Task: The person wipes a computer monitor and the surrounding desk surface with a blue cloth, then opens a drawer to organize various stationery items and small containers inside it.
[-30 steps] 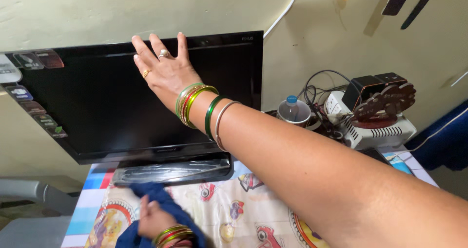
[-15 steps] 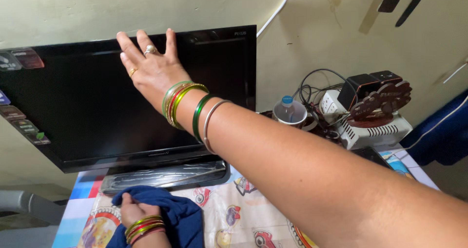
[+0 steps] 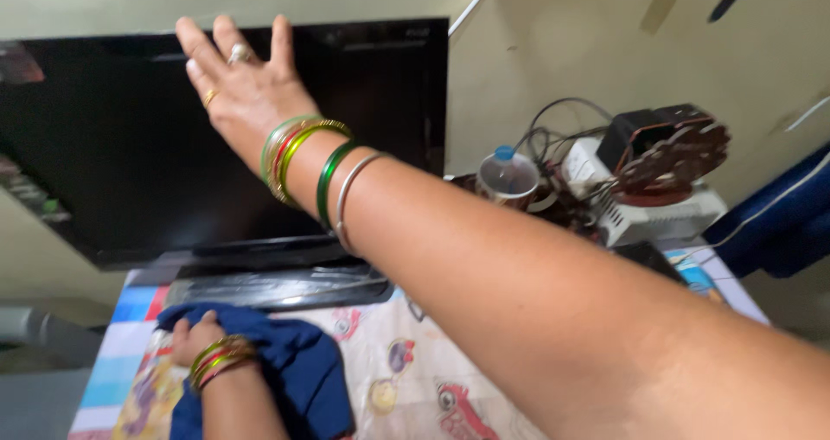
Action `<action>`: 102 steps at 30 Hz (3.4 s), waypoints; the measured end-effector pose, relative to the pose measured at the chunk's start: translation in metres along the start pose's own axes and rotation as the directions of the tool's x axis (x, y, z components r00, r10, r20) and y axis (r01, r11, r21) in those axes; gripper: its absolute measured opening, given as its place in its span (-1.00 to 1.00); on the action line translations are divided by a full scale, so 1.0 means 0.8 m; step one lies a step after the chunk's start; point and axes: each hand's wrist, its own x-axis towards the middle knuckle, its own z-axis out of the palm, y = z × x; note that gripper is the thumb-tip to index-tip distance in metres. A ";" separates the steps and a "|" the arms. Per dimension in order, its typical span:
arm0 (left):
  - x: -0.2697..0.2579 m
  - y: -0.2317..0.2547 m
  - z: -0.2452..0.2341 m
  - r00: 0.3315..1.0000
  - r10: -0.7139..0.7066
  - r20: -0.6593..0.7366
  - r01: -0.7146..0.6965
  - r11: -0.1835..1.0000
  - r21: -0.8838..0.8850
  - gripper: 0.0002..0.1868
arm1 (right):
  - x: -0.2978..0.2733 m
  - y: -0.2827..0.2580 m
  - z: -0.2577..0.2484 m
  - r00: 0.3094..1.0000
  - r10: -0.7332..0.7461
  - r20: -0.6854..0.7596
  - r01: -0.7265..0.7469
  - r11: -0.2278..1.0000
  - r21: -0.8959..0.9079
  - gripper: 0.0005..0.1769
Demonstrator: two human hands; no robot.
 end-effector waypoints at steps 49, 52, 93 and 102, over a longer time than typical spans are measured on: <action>-0.265 0.177 0.012 0.934 0.318 0.161 -0.336 0.937 0.096 -0.59 | -0.021 -0.006 -0.052 0.997 0.068 0.043 -0.071 0.996 0.061 -0.21; -0.234 0.181 0.023 0.736 0.480 0.477 -0.664 0.648 0.373 -0.38 | -0.025 -0.007 -0.050 0.994 0.059 0.091 -0.064 0.996 0.056 -0.24; -0.200 0.171 0.007 0.849 0.138 0.509 -0.510 -0.030 0.860 -0.42 | -0.019 -0.007 -0.038 0.997 0.069 0.034 -0.071 0.997 0.042 -0.22; -0.182 0.208 -0.027 0.891 0.267 0.367 -0.448 0.392 0.803 -0.57 | -0.005 0.008 -0.038 0.996 0.056 0.076 -0.059 0.997 0.042 -0.27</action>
